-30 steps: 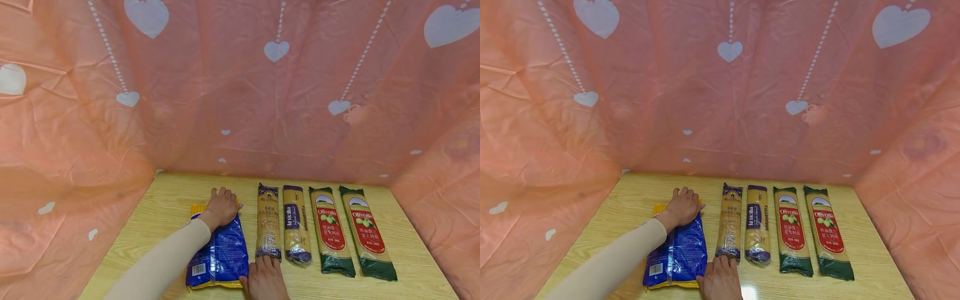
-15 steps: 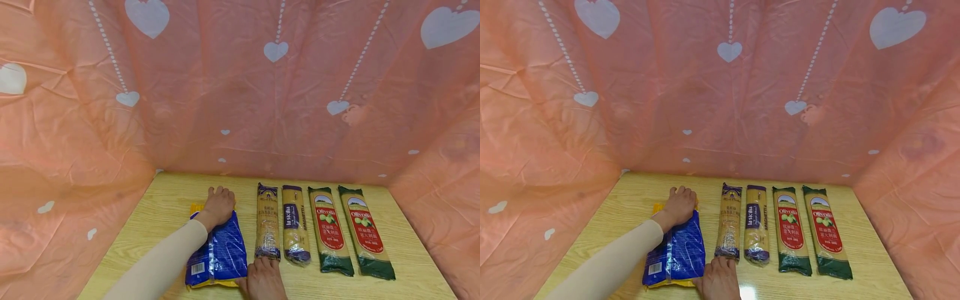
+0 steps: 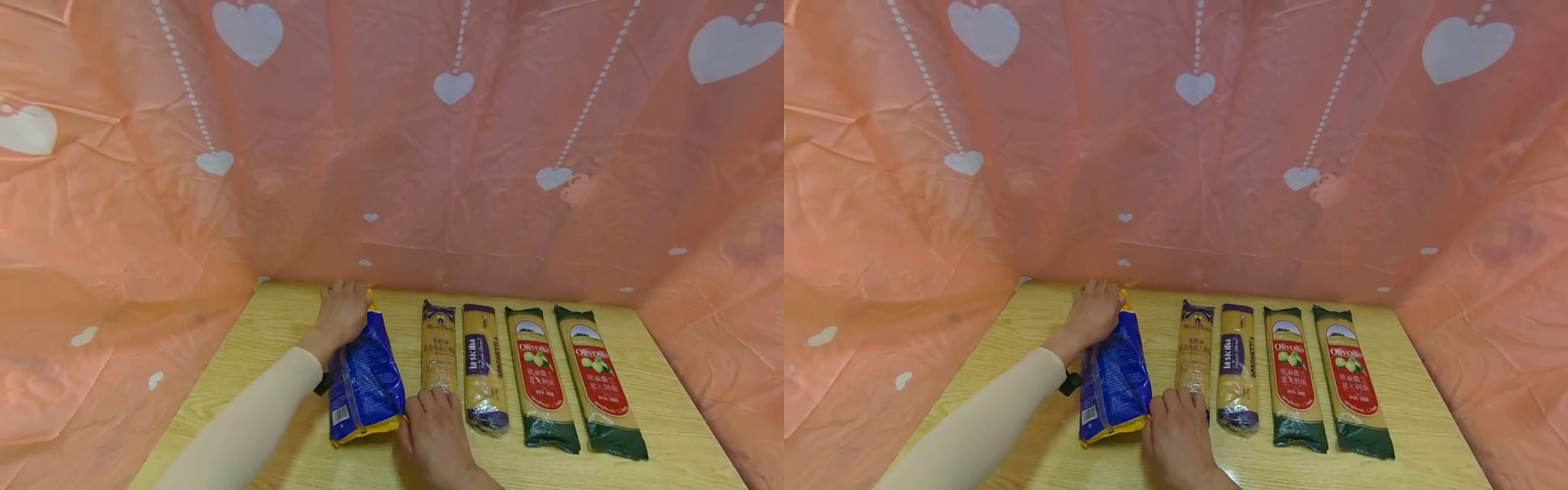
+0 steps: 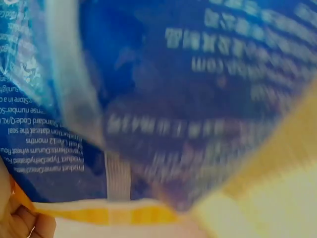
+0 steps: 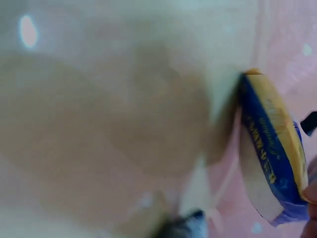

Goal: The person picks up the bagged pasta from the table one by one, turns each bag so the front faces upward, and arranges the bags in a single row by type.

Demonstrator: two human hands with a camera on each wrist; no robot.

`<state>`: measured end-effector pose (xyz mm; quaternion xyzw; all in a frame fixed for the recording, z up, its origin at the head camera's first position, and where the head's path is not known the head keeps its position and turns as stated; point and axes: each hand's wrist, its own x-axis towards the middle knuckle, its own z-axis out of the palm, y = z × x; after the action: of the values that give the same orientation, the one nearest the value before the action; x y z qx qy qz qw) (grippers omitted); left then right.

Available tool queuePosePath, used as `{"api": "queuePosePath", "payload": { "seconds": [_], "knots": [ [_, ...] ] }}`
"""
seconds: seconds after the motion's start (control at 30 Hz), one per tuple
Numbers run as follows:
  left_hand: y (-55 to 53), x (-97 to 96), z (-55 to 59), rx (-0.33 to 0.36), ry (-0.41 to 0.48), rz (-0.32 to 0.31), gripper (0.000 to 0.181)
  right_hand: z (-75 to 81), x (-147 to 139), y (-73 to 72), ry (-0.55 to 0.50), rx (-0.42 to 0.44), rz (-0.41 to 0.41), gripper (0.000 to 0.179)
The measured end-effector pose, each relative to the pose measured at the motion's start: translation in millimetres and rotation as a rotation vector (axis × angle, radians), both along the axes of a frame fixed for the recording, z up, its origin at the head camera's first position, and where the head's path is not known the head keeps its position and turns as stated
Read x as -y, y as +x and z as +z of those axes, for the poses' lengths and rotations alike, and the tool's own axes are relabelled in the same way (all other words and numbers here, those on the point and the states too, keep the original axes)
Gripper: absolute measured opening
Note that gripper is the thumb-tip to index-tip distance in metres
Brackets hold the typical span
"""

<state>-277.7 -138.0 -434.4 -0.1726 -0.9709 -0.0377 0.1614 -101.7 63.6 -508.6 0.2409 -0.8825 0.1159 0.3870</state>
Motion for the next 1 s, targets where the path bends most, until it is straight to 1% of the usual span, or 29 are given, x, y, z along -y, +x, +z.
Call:
{"api": "queuePosePath", "payload": {
  "seconds": [0.1,0.17,0.27,0.33,0.43,0.57,0.67,0.8,0.93,1.0],
  "knots": [
    [-3.5,3.5,11.8,-0.009,0.037,0.014,0.027,15.7,-3,-7.5,-0.064,-0.044,0.036,0.016],
    [-5.8,5.6,17.3,-0.01,0.059,0.016,0.027,25.8,-5,-10.8,-0.084,-0.067,0.046,0.016],
    [-8.0,7.3,22.5,-0.011,0.094,0.013,0.028,37.9,-9,-13.3,-0.08,-0.103,0.044,0.014],
    [-8.4,7.8,24.0,-0.012,0.116,0.01,0.028,43.1,-12,-13.3,-0.067,-0.121,0.034,0.014],
    [-7.7,8.0,24.2,0.003,0.128,0.013,0.029,47.1,-14,-12.2,-0.058,-0.139,0.037,0.015],
    [-6.2,8.8,21.9,0.032,0.116,0.022,0.029,48.4,-13,-10.0,-0.047,-0.143,0.055,0.017],
    [-5.5,10.0,19.9,0.029,0.103,0.021,0.03,48.7,-11,-9.5,-0.042,-0.148,0.072,0.017],
    [-4.9,10.8,19.6,0.034,0.076,0.026,0.032,49.8,-7,-10.2,-0.042,-0.176,0.108,0.019],
    [-3.8,10.4,23.4,0.057,0.013,0.077,0.038,51.6,-4,-9.9,-0.004,-0.176,0.126,0.027],
    [-3.1,10.1,26.3,0.088,0.002,0.111,0.044,52.2,-2,-9.1,0.023,-0.163,0.13,0.03]
  ]
}}
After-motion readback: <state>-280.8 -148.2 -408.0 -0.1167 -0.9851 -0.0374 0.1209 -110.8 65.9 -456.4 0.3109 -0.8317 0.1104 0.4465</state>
